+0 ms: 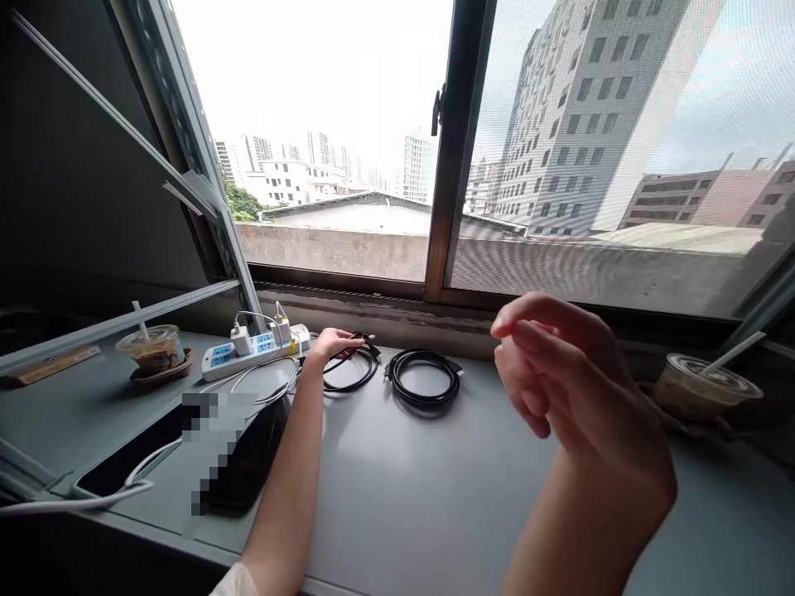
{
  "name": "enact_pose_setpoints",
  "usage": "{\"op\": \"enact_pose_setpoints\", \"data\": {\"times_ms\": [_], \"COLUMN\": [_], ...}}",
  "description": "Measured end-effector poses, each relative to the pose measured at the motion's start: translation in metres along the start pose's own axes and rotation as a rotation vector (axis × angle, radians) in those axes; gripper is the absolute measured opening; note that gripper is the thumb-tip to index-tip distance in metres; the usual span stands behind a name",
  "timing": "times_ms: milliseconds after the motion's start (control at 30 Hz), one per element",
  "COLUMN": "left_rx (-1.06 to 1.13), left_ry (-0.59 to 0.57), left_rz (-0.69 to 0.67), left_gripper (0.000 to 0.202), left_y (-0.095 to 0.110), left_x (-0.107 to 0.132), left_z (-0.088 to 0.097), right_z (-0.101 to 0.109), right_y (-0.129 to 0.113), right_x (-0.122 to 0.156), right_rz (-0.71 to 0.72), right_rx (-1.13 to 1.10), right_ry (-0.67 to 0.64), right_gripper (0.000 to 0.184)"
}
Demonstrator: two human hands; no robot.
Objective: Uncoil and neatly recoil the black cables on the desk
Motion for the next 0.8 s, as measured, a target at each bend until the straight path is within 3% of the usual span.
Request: {"op": "enact_pose_setpoints", "data": {"times_ms": [167,267,400,567,700,800], "left_rx": [-0.023,-0.052,-0.063,-0.021,0.036,0.028], "left_ry": [0.027,0.118,0.281,0.388,0.389,0.274], "left_rz": [0.023,0.025,-0.012,-0.056,-0.119,-0.168], "left_gripper": [0.032,0.031,0.035,0.040,0.050,0.049], "left_y": [0.003,0.005,0.006,0.005,0.012,0.019], "left_x": [-0.003,-0.007,-0.004,0.005,0.013,0.019], "left_z": [0.001,0.006,0.023,0.045,0.055,0.054], "right_z": [0.001,0.000,-0.005,-0.015,-0.025,-0.030], "right_y": [-0.001,-0.002,-0.001,0.004,0.018,0.034], "right_x": [0.002,0.004,0.002,-0.006,-0.018,-0.030], "right_rz": [0.001,0.027,0.041,0.023,-0.040,-0.126], "right_rx": [-0.088,-0.060,0.030,0.089,0.191,0.275], "right_ry": [-0.107,-0.108,-0.112,-0.180,-0.185,-0.176], "right_gripper": [0.015,0.015,0.013,0.013,0.019,0.025]}}
Point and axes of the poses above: each hand's wrist, its own x-axis away from the middle knuckle, its own z-axis out of the back of the hand, y = z × x, the point moved 2 cm from there along -x, towards the middle knuckle, and after that the axes turned 2 degrees about x, right-handed, at the moved point
